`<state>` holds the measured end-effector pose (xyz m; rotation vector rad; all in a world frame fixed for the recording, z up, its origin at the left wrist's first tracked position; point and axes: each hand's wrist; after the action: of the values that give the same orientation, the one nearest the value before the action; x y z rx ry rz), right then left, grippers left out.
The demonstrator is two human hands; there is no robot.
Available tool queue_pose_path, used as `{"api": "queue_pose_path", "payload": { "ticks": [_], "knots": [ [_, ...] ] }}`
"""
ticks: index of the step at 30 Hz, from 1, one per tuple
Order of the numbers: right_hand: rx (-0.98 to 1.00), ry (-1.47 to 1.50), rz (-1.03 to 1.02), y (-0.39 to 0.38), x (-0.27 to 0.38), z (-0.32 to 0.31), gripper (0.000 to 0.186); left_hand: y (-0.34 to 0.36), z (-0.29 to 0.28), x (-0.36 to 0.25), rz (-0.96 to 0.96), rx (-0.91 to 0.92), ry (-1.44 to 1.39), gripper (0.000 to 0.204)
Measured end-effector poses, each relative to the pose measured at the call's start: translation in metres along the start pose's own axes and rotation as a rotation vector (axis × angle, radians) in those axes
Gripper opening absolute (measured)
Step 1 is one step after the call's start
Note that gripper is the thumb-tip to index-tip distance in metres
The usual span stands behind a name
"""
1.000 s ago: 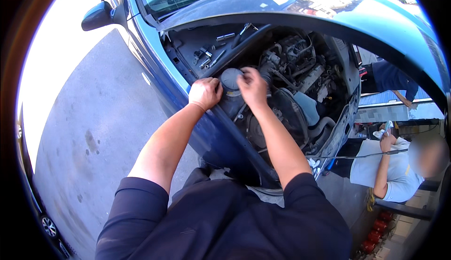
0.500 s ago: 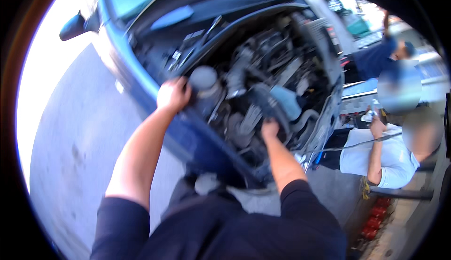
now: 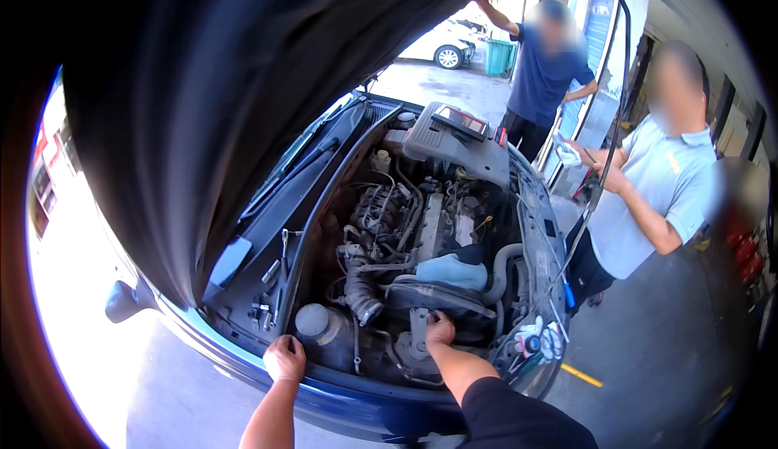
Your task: The person works on a car engine, first reaching into the compartment to handle components near the timing belt area and then using a power tool to fasten a component.
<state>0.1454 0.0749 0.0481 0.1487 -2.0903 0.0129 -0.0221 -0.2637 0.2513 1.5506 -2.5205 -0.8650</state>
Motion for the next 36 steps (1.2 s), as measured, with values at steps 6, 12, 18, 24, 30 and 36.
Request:
{"api": "queue_pose_path", "payload": {
  "ticks": [6,12,18,24,30,36],
  "knots": [
    [-0.010,0.071,-0.088,-0.013,0.012,-0.001,0.029,-0.003,0.003,0.010,0.005,0.059,0.096,0.014],
    [-0.061,0.088,-0.164,-0.005,0.000,-0.008,0.028,-0.004,0.008,0.006,0.030,0.065,0.138,0.017],
    [0.160,0.018,0.056,0.003,0.033,-0.021,0.028,-0.006,0.008,0.013,-0.004,0.053,0.186,0.018],
    [0.022,0.177,-0.102,0.009,-0.004,0.001,0.026,-0.002,0.006,0.001,0.002,0.100,0.147,0.018],
    [0.043,0.198,-0.263,0.017,-0.028,0.009,0.022,0.003,0.006,0.005,0.011,0.205,0.143,0.023],
    [0.087,0.167,-0.143,0.003,-0.008,-0.005,0.024,-0.009,0.016,0.017,-0.025,0.235,0.230,0.023]
  ]
}}
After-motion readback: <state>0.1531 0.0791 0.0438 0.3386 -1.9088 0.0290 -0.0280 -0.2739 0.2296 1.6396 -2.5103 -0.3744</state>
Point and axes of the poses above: each hand's wrist, its own y-axis towards the middle knuckle, its own z-axis out of the palm, x = y × z, and after that the axes turned 14 degrees about y, right-handed
